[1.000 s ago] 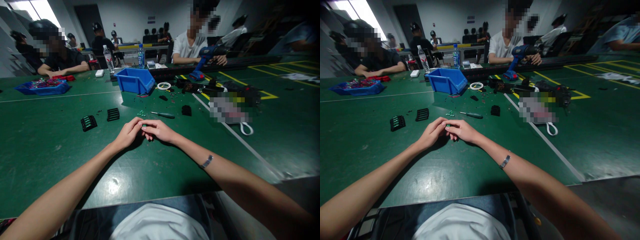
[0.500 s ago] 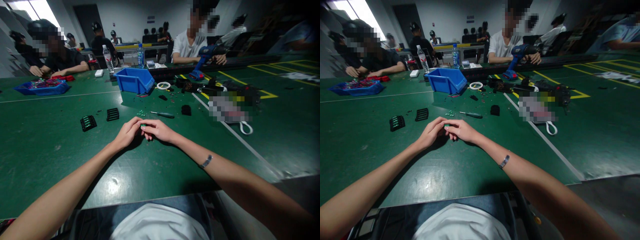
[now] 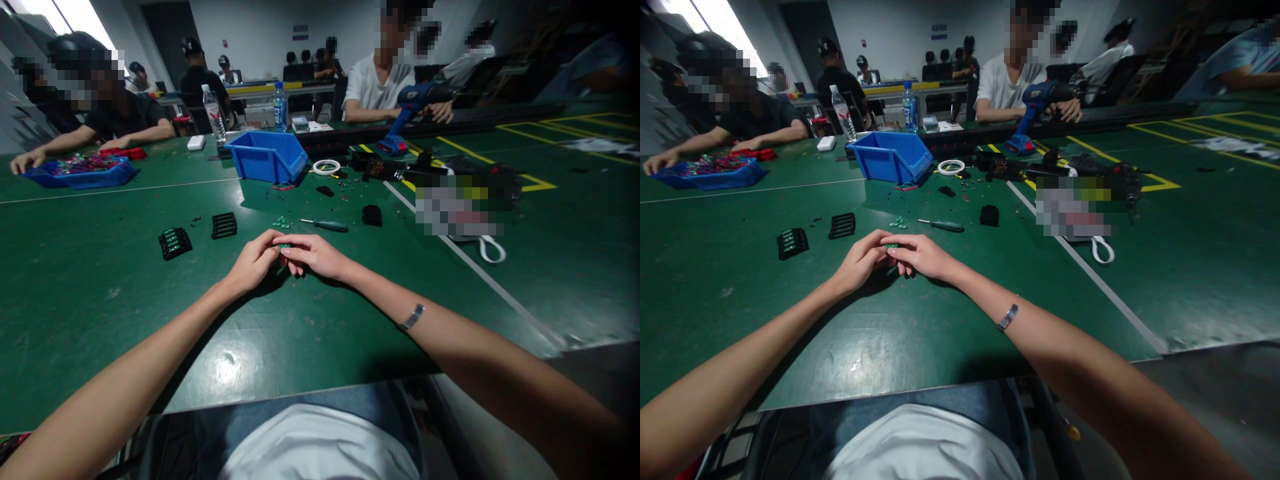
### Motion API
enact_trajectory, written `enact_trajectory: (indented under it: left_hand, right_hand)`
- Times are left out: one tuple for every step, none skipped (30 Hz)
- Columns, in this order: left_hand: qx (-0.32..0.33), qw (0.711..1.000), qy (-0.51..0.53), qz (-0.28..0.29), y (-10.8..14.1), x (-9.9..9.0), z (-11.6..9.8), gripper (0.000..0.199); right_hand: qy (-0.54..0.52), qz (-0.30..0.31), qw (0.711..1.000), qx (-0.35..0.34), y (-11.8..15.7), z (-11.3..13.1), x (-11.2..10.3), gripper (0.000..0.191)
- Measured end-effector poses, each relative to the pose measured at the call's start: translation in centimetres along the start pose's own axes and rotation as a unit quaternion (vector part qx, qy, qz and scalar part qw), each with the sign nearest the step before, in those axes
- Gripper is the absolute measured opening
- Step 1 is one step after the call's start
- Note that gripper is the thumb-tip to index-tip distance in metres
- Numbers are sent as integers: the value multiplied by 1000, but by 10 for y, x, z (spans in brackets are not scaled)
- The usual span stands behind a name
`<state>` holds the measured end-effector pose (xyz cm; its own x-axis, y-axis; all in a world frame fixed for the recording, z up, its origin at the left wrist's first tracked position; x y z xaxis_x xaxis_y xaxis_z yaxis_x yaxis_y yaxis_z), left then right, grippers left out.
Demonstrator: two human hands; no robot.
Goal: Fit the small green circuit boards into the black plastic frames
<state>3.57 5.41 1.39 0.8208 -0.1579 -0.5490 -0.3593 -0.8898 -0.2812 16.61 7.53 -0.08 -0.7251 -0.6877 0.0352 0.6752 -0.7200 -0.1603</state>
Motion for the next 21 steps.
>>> enact_trajectory:
  left_hand:
    - [1, 1000, -2, 0, 0, 0, 0, 21]
    - [1, 1000, -4, 0, 0, 0, 0, 21]
    - [2, 1000, -6, -1, 0, 0, 1, 21]
    - [3, 1000, -8, -2, 0, 0, 1, 21]
    - [3, 1000, -9, -3, 0, 0, 1, 20]
    - [4, 1000, -11, -4, 1, 0, 1, 20]
    - [5, 1000, -12, -4, 1, 0, 0, 20]
    - [6, 1000, -13, -3, 1, 0, 0, 21]
    - [6, 1000, -14, -2, 1, 0, -1, 21]
    - [7, 1000, -14, 0, 1, 0, -1, 22]
    - [7, 1000, -15, 0, 0, 0, -1, 23]
    - [8, 1000, -16, 0, 0, 0, -2, 23]
    - [8, 1000, -17, 0, 0, 0, -2, 24]
    - [8, 1000, -17, -1, 0, 0, -1, 24]
    - [8, 1000, -18, -2, 0, -1, -1, 24]
    - [7, 1000, -18, -3, 0, -1, -1, 24]
    - [7, 1000, -18, -3, 0, -1, 0, 25]
    - [6, 1000, -18, -4, 0, -1, 0, 25]
    - [6, 1000, -18, -5, 0, -1, 0, 25]
    - [5, 1000, -19, -6, 0, -1, 0, 25]
    - [3, 1000, -19, -7, 0, -1, -1, 24]
  right_hand:
    - [2, -2, 1000, -1, 0, 0, 0, 44]
    - [2, -3, 1000, -2, 0, -1, -1, 44]
    - [2, -4, 1000, -3, 0, -1, -1, 44]
    - [1, -4, 1000, -5, -1, -2, -1, 44]
    - [0, -3, 1000, -6, -1, -3, -1, 45]
    - [-2, -2, 1000, -7, -1, -3, -1, 45]
    - [-5, -1, 1000, -8, -1, -4, -1, 44]
    - [-8, -1, 1000, -10, -1, -4, -1, 44]
    - [-13, -1, 1000, -12, -1, -4, -1, 44]
    - [-16, -2, 1000, -13, -1, -3, 0, 43]
    - [-19, -2, 1000, -13, -1, -3, 0, 42]
    - [-20, -3, 1000, -13, -1, -3, 0, 42]
    - [-20, -5, 1000, -12, -1, -3, 0, 42]
    - [-20, -6, 1000, -10, -1, -2, 0, 41]
    - [-19, -8, 1000, -9, -1, -2, 0, 41]
    - [-19, -11, 1000, -9, -1, -2, 0, 41]
    - [-18, -14, 1000, -10, 0, -1, 1, 42]
    - [-15, -18, 1000, -10, 0, 0, 1, 42]
    - [-13, -21, 1000, -10, 0, 1, 1, 42]
    - [-10, -24, 1000, -9, 1, 2, 2, 42]
    - [-8, -27, 1000, -8, 1, 3, 2, 42]
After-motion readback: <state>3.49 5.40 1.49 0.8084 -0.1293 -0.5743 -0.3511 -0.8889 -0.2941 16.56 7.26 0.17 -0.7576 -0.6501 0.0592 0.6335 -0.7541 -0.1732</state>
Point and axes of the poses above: each hand's wrist, its own y-axis away from the middle knuckle, its own x-axis out of the palm, z = x × y, the point moved 6 cm from there along -y, towards the middle knuckle, and after that the axes turned 11 degrees about -y, right-handed, at the moved point
